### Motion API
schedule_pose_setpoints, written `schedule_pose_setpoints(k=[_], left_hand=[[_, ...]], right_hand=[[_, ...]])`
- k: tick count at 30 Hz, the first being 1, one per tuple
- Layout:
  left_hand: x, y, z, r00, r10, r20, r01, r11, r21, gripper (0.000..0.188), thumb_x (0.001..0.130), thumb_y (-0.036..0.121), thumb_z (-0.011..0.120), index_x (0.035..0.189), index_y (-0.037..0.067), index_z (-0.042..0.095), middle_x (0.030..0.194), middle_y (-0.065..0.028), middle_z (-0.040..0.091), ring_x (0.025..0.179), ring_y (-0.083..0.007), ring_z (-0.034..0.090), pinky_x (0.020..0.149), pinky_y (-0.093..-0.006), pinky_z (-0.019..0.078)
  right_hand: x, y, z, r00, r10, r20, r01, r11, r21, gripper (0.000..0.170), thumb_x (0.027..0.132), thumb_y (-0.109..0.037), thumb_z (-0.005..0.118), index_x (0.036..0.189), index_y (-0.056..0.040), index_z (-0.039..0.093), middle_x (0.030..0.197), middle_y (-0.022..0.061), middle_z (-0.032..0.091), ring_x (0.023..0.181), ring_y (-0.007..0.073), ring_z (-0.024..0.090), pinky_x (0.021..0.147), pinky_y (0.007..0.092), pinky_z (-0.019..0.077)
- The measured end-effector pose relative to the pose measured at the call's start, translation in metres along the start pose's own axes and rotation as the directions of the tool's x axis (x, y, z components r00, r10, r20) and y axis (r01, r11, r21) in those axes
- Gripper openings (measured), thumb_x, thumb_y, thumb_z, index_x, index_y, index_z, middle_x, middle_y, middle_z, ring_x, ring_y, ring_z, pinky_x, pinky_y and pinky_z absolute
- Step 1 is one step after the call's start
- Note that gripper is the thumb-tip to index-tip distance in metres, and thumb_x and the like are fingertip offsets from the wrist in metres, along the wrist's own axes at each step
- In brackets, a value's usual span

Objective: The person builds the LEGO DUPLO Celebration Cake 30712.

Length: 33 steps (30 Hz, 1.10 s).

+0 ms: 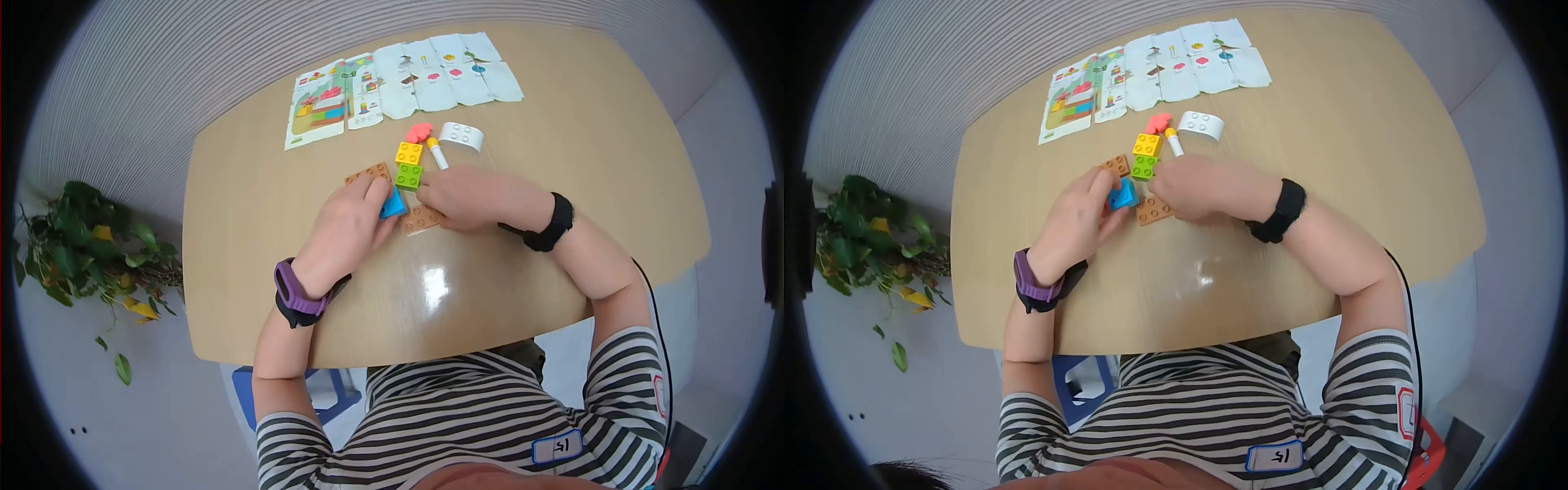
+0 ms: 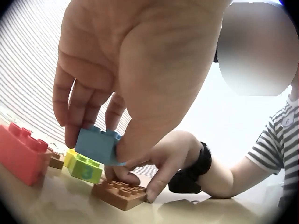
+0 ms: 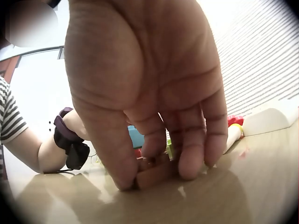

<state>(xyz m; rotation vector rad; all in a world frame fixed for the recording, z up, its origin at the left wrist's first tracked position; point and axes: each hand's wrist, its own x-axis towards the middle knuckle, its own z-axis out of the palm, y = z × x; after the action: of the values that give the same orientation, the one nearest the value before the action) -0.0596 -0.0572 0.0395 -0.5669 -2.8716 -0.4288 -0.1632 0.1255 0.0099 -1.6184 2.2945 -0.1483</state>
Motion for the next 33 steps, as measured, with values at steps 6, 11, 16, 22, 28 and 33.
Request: schedule_pose_setpoints(k=[6, 11, 16, 22, 28, 33], left_hand=[[-0.003, 0.01, 0.0, 0.998, -0.004, 0.061, 0.012, 0.992, -0.126, 0.033, 0.077, 0.012, 0.068, 0.104, 0.001, 0.051, 0.092, -0.0154, 0.057, 0.082, -0.0339, 0.059, 0.069, -0.0391, 0.049], [-0.002, 0.012, -0.001, 0.997, 0.012, 0.077, -0.004, 0.994, -0.111, 0.035, 0.077, 0.011, 0.067, 0.107, 0.0, 0.052, 0.092, -0.0153, 0.057, 0.083, -0.0343, 0.059, 0.071, -0.0389, 0.0491], [-0.001, 0.013, -0.003, 0.998, -0.005, 0.056, 0.012, 0.993, -0.118, 0.035, 0.077, 0.01, 0.066, 0.108, 0.0, 0.052, 0.095, -0.0161, 0.055, 0.083, -0.0349, 0.058, 0.071, -0.0394, 0.0492], [-0.003, -0.006, 0.004, 0.998, -0.06, 0.029, 0.059, 0.996, 0.06, 0.036, 0.076, 0.01, 0.066, 0.107, -0.001, 0.053, 0.096, -0.0162, 0.054, 0.083, -0.0348, 0.058, 0.069, -0.0397, 0.0496], [-0.003, -0.009, 0.001, 0.99, -0.1, 0.101, 0.088, 0.989, 0.115, 0.031, 0.075, 0.01, 0.068, 0.102, 0.0, 0.055, 0.093, -0.014, 0.056, 0.08, -0.0326, 0.059, 0.069, -0.0395, 0.0496], [-0.002, -0.01, 0.007, 0.999, -0.035, 0.037, 0.03, 0.992, 0.126, 0.027, 0.074, 0.012, 0.069, 0.094, 0.002, 0.055, 0.084, -0.0128, 0.056, 0.073, -0.0293, 0.06, 0.065, -0.0374, 0.0492]], right_hand=[[0.005, 0.004, 0.0, 0.998, 0.005, 0.066, -0.007, 1.0, 0.028, 0.022, 0.077, -0.012, 0.062, 0.093, 0.002, 0.056, 0.093, 0.0171, 0.057, 0.084, 0.0337, 0.06, 0.074, 0.0418, 0.0496], [0.001, 0.003, -0.007, 0.998, -0.022, 0.054, 0.019, 0.998, 0.058, 0.025, 0.076, -0.013, 0.064, 0.094, 0.0022, 0.057, 0.095, 0.0171, 0.057, 0.086, 0.034, 0.061, 0.075, 0.0423, 0.0496], [0.001, 0.0, -0.011, 0.997, 0.006, 0.078, -0.011, 0.997, 0.075, 0.025, 0.075, -0.013, 0.064, 0.094, 0.0024, 0.057, 0.095, 0.0176, 0.057, 0.086, 0.0344, 0.061, 0.075, 0.0422, 0.0495], [0.001, 0.004, -0.008, 0.998, -0.002, 0.064, -0.004, 0.996, 0.093, 0.023, 0.075, -0.012, 0.063, 0.092, 0.0029, 0.056, 0.096, 0.0174, 0.056, 0.086, 0.0337, 0.06, 0.075, 0.0424, 0.049], [0.0, 0.003, -0.012, 0.998, -0.01, 0.07, 0.002, 0.995, 0.103, 0.023, 0.075, -0.012, 0.062, 0.091, 0.0032, 0.055, 0.094, 0.017, 0.055, 0.087, 0.0336, 0.059, 0.075, 0.042, 0.0484], [0.001, 0.003, -0.01, 0.998, -0.013, 0.069, 0.006, 0.995, 0.104, 0.024, 0.075, -0.013, 0.063, 0.091, 0.0031, 0.054, 0.095, 0.0169, 0.055, 0.088, 0.0335, 0.059, 0.076, 0.0418, 0.0483]])
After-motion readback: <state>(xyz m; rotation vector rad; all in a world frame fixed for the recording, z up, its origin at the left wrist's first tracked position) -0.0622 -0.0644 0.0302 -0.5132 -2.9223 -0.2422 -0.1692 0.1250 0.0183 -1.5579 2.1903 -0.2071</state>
